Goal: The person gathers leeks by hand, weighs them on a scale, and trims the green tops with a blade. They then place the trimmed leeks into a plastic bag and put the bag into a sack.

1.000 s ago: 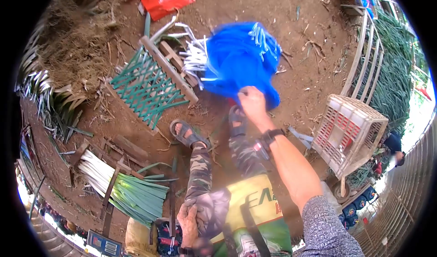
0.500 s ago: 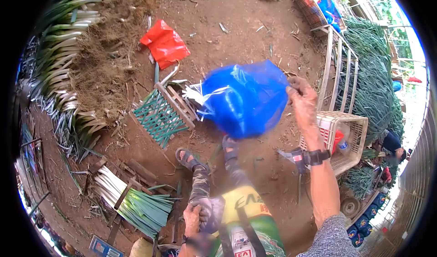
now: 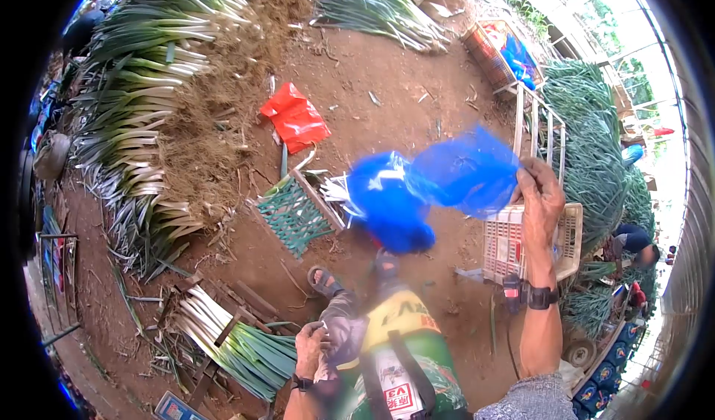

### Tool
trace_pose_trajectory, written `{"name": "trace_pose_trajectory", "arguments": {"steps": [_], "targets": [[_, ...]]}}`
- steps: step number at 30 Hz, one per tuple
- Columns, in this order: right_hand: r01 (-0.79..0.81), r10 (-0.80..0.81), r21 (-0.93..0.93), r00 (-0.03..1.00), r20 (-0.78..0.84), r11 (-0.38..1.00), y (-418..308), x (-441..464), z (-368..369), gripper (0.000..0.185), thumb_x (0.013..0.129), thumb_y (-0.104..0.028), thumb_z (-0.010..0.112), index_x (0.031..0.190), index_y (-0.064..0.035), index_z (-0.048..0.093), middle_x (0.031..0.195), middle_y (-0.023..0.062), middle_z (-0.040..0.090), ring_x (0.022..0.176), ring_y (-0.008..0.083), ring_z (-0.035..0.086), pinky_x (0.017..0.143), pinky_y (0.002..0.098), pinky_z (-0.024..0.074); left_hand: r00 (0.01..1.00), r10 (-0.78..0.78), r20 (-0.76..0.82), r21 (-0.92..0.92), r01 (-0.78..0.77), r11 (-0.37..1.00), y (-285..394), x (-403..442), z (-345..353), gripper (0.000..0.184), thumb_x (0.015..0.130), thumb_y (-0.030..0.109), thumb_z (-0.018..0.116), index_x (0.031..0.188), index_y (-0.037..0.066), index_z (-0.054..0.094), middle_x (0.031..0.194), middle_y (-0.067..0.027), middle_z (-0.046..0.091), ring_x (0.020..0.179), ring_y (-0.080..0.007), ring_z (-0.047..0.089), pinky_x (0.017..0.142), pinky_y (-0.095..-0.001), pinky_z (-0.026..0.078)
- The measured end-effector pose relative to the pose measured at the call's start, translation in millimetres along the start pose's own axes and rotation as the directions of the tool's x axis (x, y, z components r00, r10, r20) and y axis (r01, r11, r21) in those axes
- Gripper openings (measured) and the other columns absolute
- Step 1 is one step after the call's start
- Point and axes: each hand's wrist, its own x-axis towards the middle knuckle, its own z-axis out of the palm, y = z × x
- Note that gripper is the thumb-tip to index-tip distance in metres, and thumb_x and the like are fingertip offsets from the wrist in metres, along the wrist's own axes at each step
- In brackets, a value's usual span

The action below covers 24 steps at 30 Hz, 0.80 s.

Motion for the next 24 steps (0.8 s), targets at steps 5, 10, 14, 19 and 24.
{"name": "trace_pose_trajectory", "arguments": {"steps": [5,10,14,19,24], "targets": [[0.025,-0.024,-0.005,0.993,0.118,1.0,-16,-28,11,0.02,0.098,-0.009,0.066,0.115,0.0018,0.066,0.09,0.0034,0.065,0.065,0.008,0.054,0.057,0.0223,0.0442,0.99,0.115,-0.085,0.131,-0.103,0.986,-10,16,-56,0.031,0.092,0.012,0.062,0.118,-0.006,0.063,0.09,-0.0112,0.071,0.074,-0.0191,0.07,0.063,-0.0293,0.055],[0.007,-0.013,0.046,0.992,0.127,0.999,-22,-30,20,0.02,0.098,-0.008,0.066,0.116,0.0012,0.066,0.092,0.0031,0.066,0.065,0.0076,0.054,0.057,0.0225,0.0451,0.984,0.152,-0.093,0.227,-0.127,0.966,-6,17,-74,0.032,0.092,0.013,0.061,0.118,-0.005,0.063,0.093,-0.0125,0.072,0.074,-0.0182,0.069,0.065,-0.0291,0.054],[0.02,-0.024,0.031,0.989,0.147,0.999,-19,-19,30,0.023,0.098,-0.009,0.066,0.119,0.0012,0.065,0.093,0.004,0.067,0.066,0.0078,0.055,0.057,0.023,0.0462,0.99,0.112,-0.085,0.217,-0.092,0.972,10,5,-65,0.031,0.092,0.013,0.062,0.117,-0.005,0.064,0.094,-0.0129,0.072,0.074,-0.0182,0.07,0.065,-0.0294,0.055],[-0.116,0.113,0.0,0.969,0.219,0.993,-27,-13,53,0.03,0.097,-0.01,0.068,0.123,0.0019,0.062,0.097,0.0077,0.068,0.071,0.0104,0.059,0.061,0.0241,0.0504,0.991,0.096,-0.098,0.16,-0.079,0.984,21,14,-29,0.033,0.092,0.012,0.064,0.119,-0.006,0.064,0.094,-0.0129,0.072,0.079,-0.0178,0.071,0.067,-0.0285,0.056],[-0.474,0.371,0.173,0.829,0.419,0.864,12,-25,79,0.028,0.094,-0.006,0.068,0.12,0.0026,0.062,0.097,0.0074,0.068,0.072,0.0122,0.061,0.065,0.027,0.0523,0.985,0.145,0.094,0.077,-0.152,0.985,64,13,46,0.034,0.097,0.018,0.065,0.123,-0.005,0.063,0.103,-0.0126,0.072,0.081,-0.0168,0.071,0.069,-0.0288,0.056]]}}
